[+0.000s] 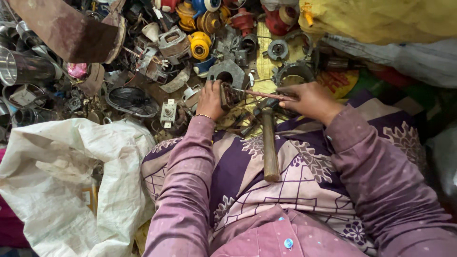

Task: The person sits on the floor and uses a hammer and a metal rod to dismantle a cylindrical electrical component. They repeatedly strike the component to separate parts and extract copper windings.

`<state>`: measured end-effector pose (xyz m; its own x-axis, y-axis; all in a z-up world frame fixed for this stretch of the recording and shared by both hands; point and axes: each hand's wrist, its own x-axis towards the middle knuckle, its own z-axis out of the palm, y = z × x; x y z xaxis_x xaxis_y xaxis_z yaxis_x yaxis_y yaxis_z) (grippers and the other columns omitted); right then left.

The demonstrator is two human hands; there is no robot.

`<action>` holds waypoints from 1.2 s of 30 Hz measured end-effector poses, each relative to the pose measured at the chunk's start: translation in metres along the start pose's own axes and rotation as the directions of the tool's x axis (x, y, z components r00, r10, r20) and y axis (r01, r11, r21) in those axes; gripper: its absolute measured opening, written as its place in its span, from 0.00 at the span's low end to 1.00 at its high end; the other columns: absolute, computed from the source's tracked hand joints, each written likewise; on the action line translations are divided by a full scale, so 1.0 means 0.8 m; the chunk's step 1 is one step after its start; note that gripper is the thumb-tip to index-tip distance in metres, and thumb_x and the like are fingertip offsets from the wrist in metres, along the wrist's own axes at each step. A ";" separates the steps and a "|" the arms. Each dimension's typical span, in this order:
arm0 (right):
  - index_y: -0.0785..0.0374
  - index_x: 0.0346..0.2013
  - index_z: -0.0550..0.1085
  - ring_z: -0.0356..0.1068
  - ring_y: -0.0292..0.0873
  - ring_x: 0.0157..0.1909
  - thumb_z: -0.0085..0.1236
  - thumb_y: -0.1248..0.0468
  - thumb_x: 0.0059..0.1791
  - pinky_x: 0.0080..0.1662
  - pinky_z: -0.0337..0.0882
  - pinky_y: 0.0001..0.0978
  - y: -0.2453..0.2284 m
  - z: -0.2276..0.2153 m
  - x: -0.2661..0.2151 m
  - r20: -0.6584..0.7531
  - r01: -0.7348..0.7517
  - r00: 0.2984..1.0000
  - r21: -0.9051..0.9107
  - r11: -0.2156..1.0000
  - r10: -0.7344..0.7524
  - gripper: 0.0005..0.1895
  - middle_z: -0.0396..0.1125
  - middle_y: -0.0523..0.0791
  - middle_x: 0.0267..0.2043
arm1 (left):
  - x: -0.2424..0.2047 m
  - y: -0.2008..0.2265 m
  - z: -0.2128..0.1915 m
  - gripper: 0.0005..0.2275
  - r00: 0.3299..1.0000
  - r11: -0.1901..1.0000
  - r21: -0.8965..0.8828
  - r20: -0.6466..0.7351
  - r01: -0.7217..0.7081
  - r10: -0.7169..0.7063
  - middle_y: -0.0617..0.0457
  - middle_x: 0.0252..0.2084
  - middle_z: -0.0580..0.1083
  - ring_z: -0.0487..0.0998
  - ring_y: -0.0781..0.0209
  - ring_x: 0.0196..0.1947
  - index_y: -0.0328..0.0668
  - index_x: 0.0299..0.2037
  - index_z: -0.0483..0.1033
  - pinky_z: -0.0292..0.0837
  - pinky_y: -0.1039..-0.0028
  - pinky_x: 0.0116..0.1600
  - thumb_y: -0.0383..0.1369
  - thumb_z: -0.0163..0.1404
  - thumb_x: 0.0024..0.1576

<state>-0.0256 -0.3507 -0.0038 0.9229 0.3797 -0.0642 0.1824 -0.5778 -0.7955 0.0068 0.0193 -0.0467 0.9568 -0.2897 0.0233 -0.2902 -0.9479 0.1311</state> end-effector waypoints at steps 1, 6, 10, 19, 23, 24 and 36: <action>0.50 0.55 0.79 0.77 0.53 0.38 0.66 0.49 0.45 0.42 0.74 0.44 -0.007 -0.003 -0.001 0.001 0.005 1.000 0.018 1.000 -0.005 0.25 0.76 0.51 0.40 | 0.002 0.000 0.001 0.45 1.000 1.000 -0.009 -0.006 -0.002 0.002 0.35 0.65 0.60 0.63 0.31 0.63 0.40 0.68 0.55 0.64 0.49 0.64 0.34 0.70 0.40; 0.50 0.56 0.78 0.77 0.50 0.39 0.66 0.56 0.46 0.42 0.75 0.42 -0.030 -0.002 -0.002 -0.089 0.122 0.989 0.060 0.991 -0.116 0.23 0.76 0.49 0.42 | -0.001 0.005 0.000 0.47 1.000 0.999 -0.037 -0.017 0.000 0.000 0.35 0.65 0.59 0.61 0.31 0.64 0.39 0.68 0.55 0.62 0.50 0.65 0.33 0.69 0.36; 0.49 0.54 0.80 0.74 0.53 0.38 0.67 0.59 0.45 0.42 0.73 0.45 -0.034 -0.002 -0.002 -0.098 0.124 0.987 -0.067 0.990 -0.130 0.21 0.74 0.48 0.37 | -0.002 0.006 -0.004 0.45 0.999 0.993 -0.113 -0.047 -0.012 0.007 0.35 0.65 0.59 0.59 0.30 0.64 0.38 0.67 0.55 0.61 0.51 0.66 0.32 0.69 0.38; 0.48 0.52 0.81 0.73 0.53 0.38 0.68 0.62 0.43 0.40 0.73 0.46 -0.040 0.005 0.003 -0.136 0.128 0.979 -0.150 0.980 -0.149 0.21 0.73 0.46 0.37 | 0.001 0.003 -0.011 0.43 0.999 0.975 -0.219 -0.029 -0.034 0.029 0.39 0.64 0.61 0.60 0.34 0.65 0.43 0.65 0.59 0.62 0.54 0.67 0.26 0.65 0.35; 0.48 0.52 0.81 0.73 0.53 0.37 0.68 0.62 0.44 0.39 0.73 0.46 -0.040 0.006 0.003 -0.163 0.147 0.971 -0.157 0.977 -0.172 0.21 0.73 0.46 0.38 | 0.003 0.006 -0.019 0.40 1.000 0.972 -0.234 -0.002 -0.005 0.004 0.41 0.64 0.63 0.62 0.35 0.66 0.44 0.66 0.62 0.64 0.56 0.67 0.22 0.60 0.37; 0.47 0.52 0.81 0.73 0.53 0.37 0.67 0.62 0.45 0.39 0.73 0.45 -0.040 0.006 0.003 -0.168 0.148 0.970 -0.162 0.976 -0.175 0.20 0.73 0.46 0.38 | 0.003 0.007 -0.021 0.40 1.000 0.969 -0.248 -0.012 -0.017 0.014 0.41 0.63 0.63 0.62 0.35 0.65 0.44 0.65 0.62 0.63 0.56 0.67 0.23 0.61 0.36; 0.45 0.50 0.82 0.72 0.51 0.33 0.68 0.59 0.46 0.36 0.72 0.47 -0.053 0.001 -0.002 -0.125 0.101 0.983 -0.262 0.960 -0.138 0.17 0.71 0.45 0.32 | 0.005 0.008 -0.028 0.38 0.999 0.965 -0.260 -0.029 -0.045 0.039 0.40 0.63 0.64 0.63 0.34 0.64 0.42 0.65 0.63 0.63 0.56 0.68 0.21 0.60 0.38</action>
<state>-0.0355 -0.3263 0.0291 0.9239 0.3627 0.1219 0.3577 -0.7054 -0.6119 0.0090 0.0147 -0.0235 0.9447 -0.3230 0.0568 -0.3194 -0.8669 0.3827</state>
